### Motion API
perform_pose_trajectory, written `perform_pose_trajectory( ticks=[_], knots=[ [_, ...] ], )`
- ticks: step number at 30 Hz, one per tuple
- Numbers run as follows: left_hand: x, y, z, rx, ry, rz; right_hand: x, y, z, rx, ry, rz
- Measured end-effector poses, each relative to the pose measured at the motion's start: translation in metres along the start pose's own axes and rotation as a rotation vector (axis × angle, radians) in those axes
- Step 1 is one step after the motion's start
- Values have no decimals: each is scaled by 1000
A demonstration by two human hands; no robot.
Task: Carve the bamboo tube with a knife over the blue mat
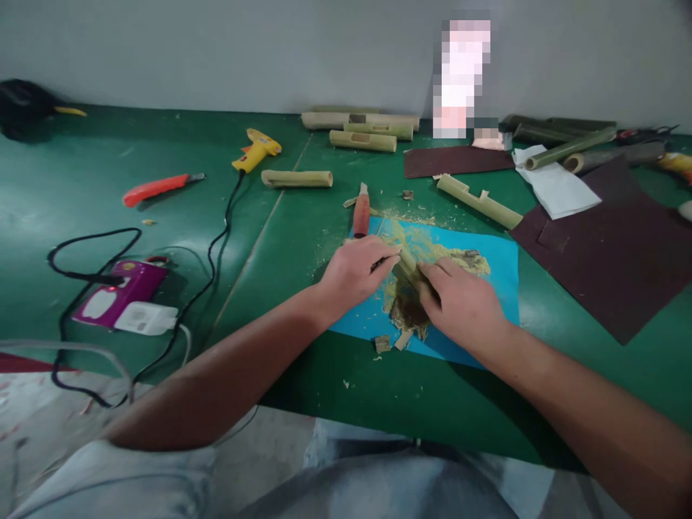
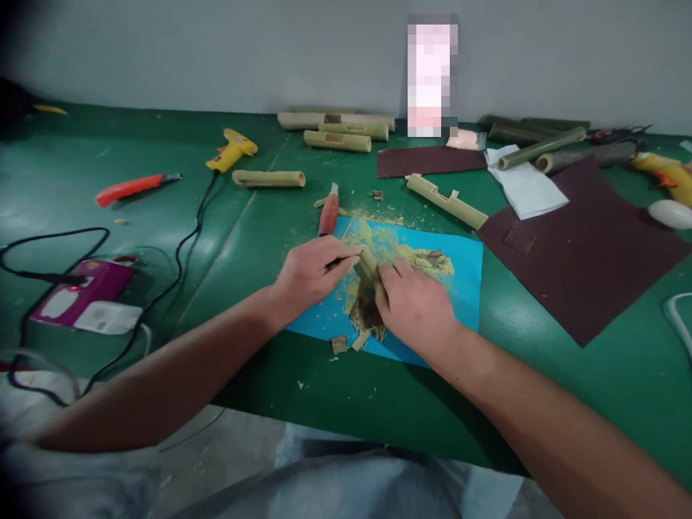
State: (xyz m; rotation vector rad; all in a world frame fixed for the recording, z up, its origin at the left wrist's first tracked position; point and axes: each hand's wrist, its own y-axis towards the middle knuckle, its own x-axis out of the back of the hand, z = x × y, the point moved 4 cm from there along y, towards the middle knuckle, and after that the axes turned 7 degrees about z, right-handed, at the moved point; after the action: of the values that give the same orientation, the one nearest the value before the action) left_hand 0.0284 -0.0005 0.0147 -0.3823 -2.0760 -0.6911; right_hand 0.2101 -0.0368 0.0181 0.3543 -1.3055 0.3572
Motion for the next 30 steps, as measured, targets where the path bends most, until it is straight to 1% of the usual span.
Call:
perform_pose_trajectory(
  ticks=[3,8,12,16,20,24,28,30],
  knots=[
    [-4,-1,-5,-74,28,25,0,-1,1,2,3,5],
    [-4,-2,-6,-118,106,-43,1,0,1,-11,5,33],
    [-6,-3,-6,-199,108,-26,1,0,2,-29,-10,52],
    [-4,-2,-4,-208,106,-65,1,0,2,-35,-1,53],
    [-6,-3,-8,-259,125,-38,1,0,2,-26,10,52],
    [-6,-3,-9,-243,143,-79,1,0,2,-24,7,40],
    [-7,-3,-12,-252,122,-23,0,0,2,-17,-7,37],
    [-5,-1,-8,-222,114,-32,0,1,2,-25,-12,33]
  ],
)
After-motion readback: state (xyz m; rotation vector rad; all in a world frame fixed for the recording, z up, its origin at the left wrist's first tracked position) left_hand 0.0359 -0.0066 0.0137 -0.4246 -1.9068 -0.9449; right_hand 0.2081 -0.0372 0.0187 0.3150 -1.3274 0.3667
